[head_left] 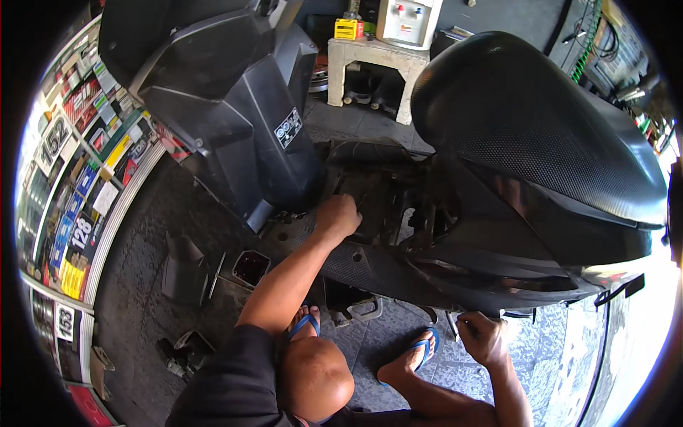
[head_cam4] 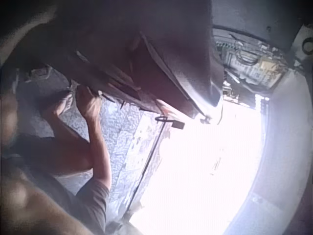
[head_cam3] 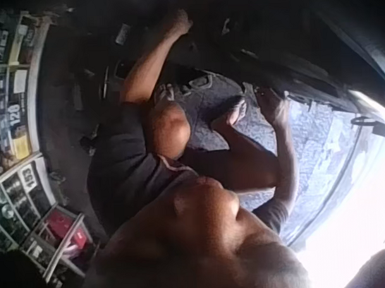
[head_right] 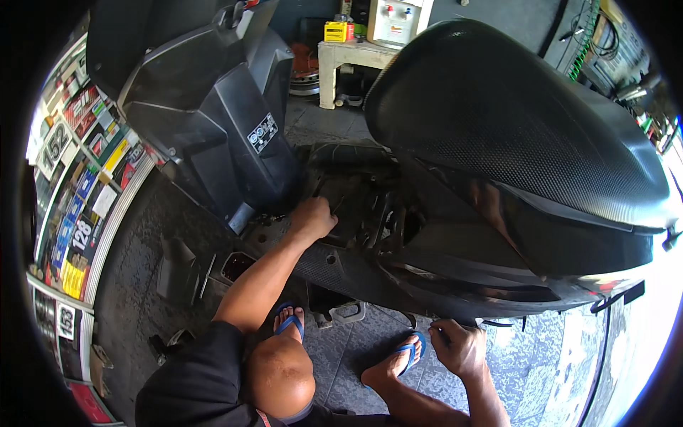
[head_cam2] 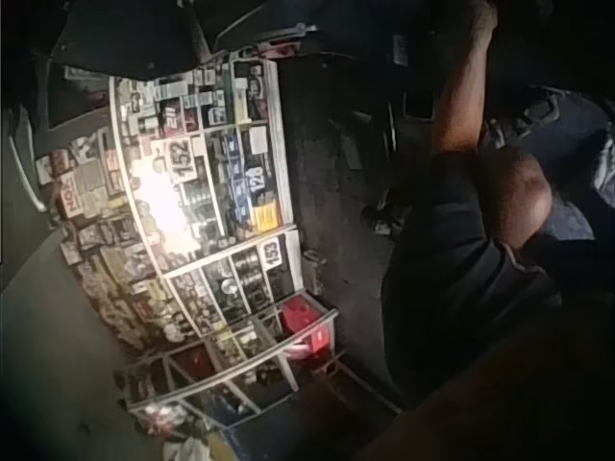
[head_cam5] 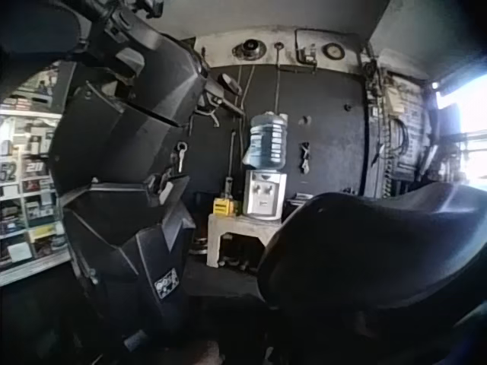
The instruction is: The person manipulates internal engine components of a motorcycle using a wrench and a screwdriver to loosen and tighten fasteners.
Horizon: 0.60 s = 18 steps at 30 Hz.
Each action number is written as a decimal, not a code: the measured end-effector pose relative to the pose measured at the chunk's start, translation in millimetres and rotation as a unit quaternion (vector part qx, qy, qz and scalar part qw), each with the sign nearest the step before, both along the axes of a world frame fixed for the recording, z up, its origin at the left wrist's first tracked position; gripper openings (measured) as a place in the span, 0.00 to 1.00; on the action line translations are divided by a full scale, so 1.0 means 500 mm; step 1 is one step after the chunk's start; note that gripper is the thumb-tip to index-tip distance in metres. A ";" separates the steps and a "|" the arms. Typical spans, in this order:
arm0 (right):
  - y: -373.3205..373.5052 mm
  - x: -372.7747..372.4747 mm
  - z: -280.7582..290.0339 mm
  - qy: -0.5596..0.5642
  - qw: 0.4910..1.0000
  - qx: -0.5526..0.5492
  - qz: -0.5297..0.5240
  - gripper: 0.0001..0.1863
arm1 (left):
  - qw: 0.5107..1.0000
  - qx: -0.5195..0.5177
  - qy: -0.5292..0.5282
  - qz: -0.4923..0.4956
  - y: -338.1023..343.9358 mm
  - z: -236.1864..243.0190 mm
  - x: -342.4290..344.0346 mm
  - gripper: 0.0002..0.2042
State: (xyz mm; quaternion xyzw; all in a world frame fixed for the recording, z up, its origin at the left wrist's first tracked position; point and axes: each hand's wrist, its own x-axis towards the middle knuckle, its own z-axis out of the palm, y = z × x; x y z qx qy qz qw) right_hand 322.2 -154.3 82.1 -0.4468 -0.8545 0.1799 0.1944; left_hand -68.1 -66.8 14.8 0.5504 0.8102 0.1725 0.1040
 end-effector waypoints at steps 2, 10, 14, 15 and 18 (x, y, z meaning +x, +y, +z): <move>-0.002 -0.006 -0.002 0.006 1.000 0.000 0.004 0.05 | 1.000 0.023 0.009 0.003 -0.003 -0.020 -0.009 0.10; 0.001 -0.003 -0.005 -0.007 1.000 0.003 -0.005 0.05 | 0.998 0.014 0.031 -0.055 0.021 -0.004 -0.011 0.09; 0.004 -0.004 0.005 0.007 1.000 0.004 0.022 0.05 | 0.977 0.195 -0.064 -0.057 0.032 -0.047 0.035 0.07; 0.007 -0.004 0.002 0.008 1.000 0.002 0.025 0.06 | 0.941 0.183 -0.274 -0.072 0.044 -0.061 0.052 0.07; 0.009 0.004 0.005 0.003 1.000 -0.002 0.022 0.06 | 0.848 0.161 -0.496 -0.096 0.061 -0.045 0.131 0.11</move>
